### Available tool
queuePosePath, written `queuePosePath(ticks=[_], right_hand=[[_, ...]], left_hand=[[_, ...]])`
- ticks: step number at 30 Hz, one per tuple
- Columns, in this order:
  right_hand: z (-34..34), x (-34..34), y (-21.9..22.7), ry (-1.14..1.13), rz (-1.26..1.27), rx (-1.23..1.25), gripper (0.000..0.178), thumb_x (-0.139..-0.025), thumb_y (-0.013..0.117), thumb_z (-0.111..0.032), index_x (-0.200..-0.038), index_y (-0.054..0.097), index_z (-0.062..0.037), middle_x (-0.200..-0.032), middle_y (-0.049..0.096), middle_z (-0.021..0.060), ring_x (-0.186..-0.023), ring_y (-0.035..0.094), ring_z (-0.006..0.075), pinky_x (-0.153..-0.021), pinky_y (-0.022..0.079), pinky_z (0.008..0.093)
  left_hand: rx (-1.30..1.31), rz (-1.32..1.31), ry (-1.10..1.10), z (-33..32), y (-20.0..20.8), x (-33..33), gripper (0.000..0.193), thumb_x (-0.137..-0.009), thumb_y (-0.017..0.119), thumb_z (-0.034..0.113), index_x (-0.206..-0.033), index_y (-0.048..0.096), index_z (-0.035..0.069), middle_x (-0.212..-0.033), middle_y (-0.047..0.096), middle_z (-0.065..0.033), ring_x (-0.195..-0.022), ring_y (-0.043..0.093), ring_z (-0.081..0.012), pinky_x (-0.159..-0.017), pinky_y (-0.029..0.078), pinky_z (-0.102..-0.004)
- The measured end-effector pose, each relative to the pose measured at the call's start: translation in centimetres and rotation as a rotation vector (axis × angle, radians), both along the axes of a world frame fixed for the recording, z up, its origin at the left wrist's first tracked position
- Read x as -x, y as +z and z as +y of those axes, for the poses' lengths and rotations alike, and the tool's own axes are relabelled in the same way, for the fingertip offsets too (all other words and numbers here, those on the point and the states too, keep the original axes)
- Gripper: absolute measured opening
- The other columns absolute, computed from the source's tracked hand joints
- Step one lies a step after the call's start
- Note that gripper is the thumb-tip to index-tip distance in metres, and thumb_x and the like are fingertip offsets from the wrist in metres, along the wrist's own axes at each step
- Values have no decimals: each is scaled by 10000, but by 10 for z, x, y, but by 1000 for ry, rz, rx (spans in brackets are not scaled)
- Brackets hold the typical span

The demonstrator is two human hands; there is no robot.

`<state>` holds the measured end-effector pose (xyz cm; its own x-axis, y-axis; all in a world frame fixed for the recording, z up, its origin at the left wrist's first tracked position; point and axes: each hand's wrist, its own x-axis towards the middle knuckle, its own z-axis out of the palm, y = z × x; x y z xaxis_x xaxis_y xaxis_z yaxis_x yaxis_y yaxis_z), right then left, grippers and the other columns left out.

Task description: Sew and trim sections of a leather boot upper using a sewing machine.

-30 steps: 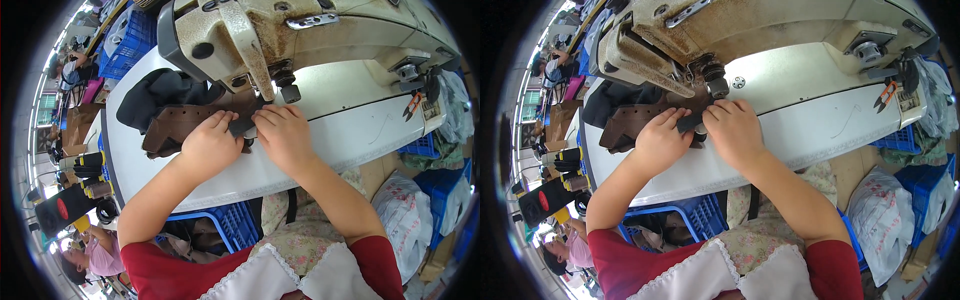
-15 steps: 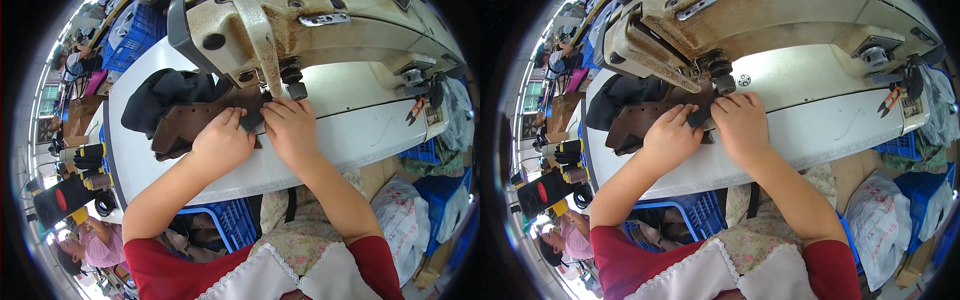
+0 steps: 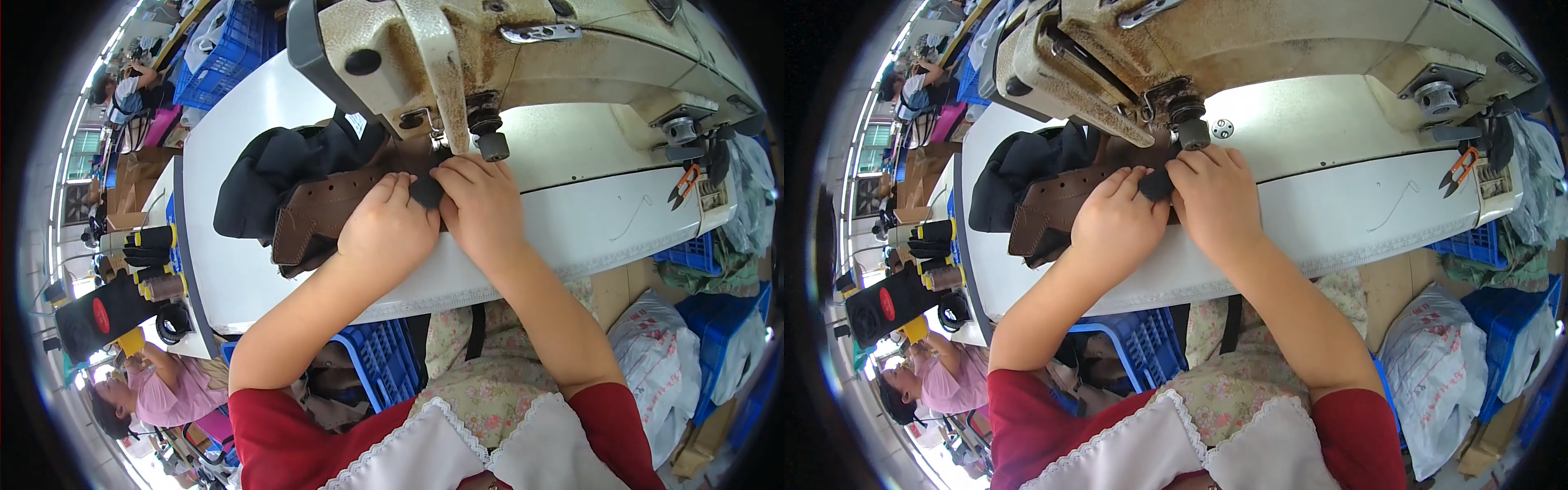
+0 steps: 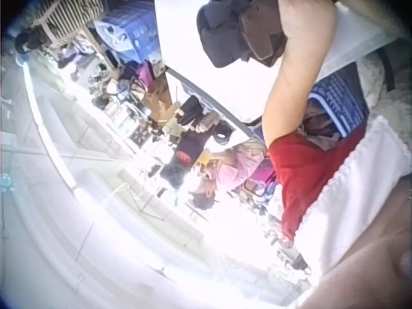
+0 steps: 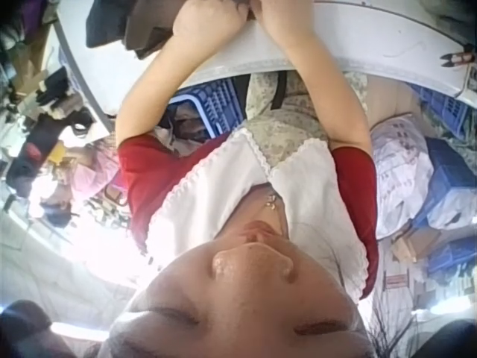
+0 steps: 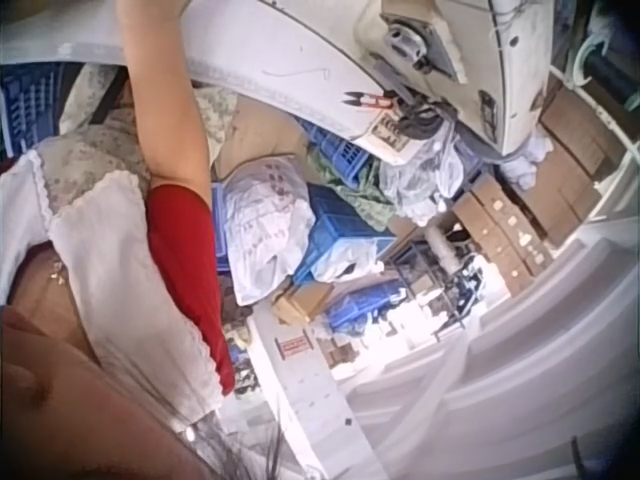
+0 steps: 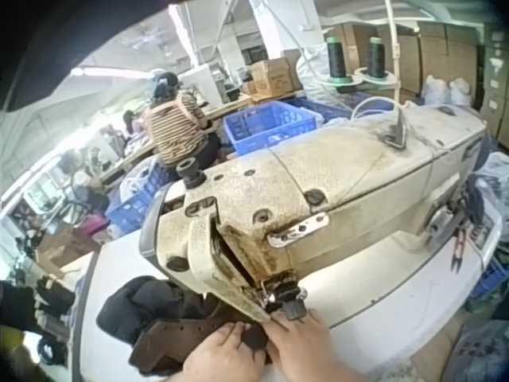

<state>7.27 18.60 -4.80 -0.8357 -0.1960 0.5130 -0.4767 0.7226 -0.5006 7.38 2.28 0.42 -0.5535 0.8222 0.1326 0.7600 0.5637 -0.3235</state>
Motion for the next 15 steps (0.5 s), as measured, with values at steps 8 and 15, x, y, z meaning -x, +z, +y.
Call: queuePosePath(ticks=[8,15], right_hand=[[-1,2,-3,-12,15,45,216,-739,647,-39,-952,681,-53,-986,682,64,-940,643,252,-812,472,402],[-5,4,-7,-43,41,90,152,-753,655,-89,-897,675,-48,-923,687,80,-920,635,266,-840,479,414]], left_hand=[[-59,300,322,-23,-10,-52,362,-875,554,175,-1217,671,151,-1350,608,-20,-1296,517,-232,-1157,227,-413],[39,471,226,-36,-11,-26,368,-895,525,251,-1250,620,235,-1290,612,1,-1237,550,-173,-1076,336,-353]])
